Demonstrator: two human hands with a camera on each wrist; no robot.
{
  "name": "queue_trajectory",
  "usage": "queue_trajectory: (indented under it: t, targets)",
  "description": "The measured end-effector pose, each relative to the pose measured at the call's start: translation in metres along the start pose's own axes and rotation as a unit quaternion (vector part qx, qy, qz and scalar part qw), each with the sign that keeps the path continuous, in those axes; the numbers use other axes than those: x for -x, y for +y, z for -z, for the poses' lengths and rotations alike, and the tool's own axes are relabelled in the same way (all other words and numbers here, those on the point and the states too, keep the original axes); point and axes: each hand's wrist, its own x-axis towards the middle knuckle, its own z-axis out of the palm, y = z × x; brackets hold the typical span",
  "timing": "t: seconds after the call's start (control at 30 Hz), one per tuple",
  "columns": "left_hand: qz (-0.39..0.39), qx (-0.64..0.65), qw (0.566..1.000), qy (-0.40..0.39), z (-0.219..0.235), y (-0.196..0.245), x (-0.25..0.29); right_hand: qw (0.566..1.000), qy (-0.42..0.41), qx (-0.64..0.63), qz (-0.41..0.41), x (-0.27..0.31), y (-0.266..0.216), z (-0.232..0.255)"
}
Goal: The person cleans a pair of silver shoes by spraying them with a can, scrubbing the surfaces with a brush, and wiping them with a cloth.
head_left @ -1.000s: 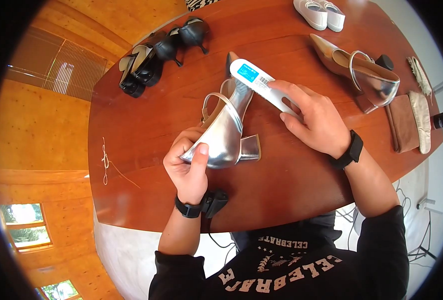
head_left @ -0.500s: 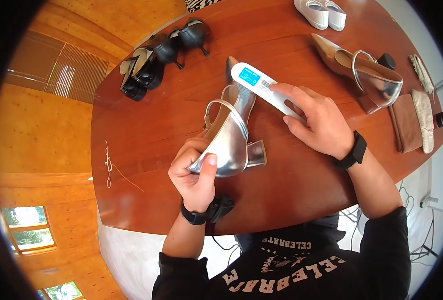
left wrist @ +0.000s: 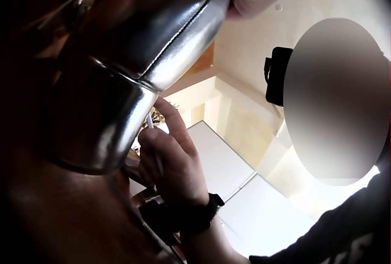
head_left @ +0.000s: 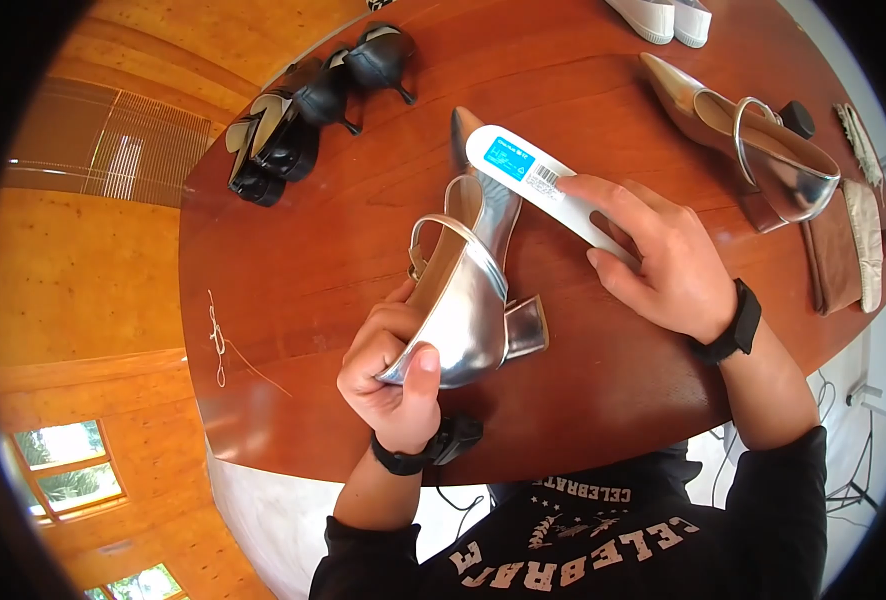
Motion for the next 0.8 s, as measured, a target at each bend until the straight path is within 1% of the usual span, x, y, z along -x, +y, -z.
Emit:
queue_trajectory:
  t: [0.37, 0.47, 0.57, 0.67, 0.7, 0.8]
  targets:
    - [0.013, -0.007, 1.000, 0.006, 0.0015, 0.0000, 0.0016, 1.000, -0.001, -0.002, -0.008, -0.0011, -0.0018, -0.0015]
    - [0.011, -0.007, 1.000, 0.008, 0.0005, -0.0002, 0.0012, 1.000, 0.016, -0.006, 0.009, -0.0008, 0.0010, -0.0055]
    - [0.010, -0.013, 1.000, 0.011, 0.0008, -0.0004, 0.0014, 0.998, 0.005, -0.034, 0.054, 0.0000, -0.0007, -0.0007]
    - [0.009, -0.007, 1.000, 0.017, 0.0012, -0.0019, 0.0013, 0.997, -0.021, -0.044, 0.064, 0.0026, -0.0061, -0.0012]
    - [0.010, -0.001, 1.000, 0.021, 0.0011, -0.0022, 0.0014, 0.997, -0.030, -0.045, 0.049, 0.0026, -0.0071, -0.0002]
    - [0.013, 0.005, 1.000, 0.028, 0.0003, -0.0017, 0.0018, 0.998, -0.008, -0.038, 0.054, 0.0004, -0.0022, -0.0020]
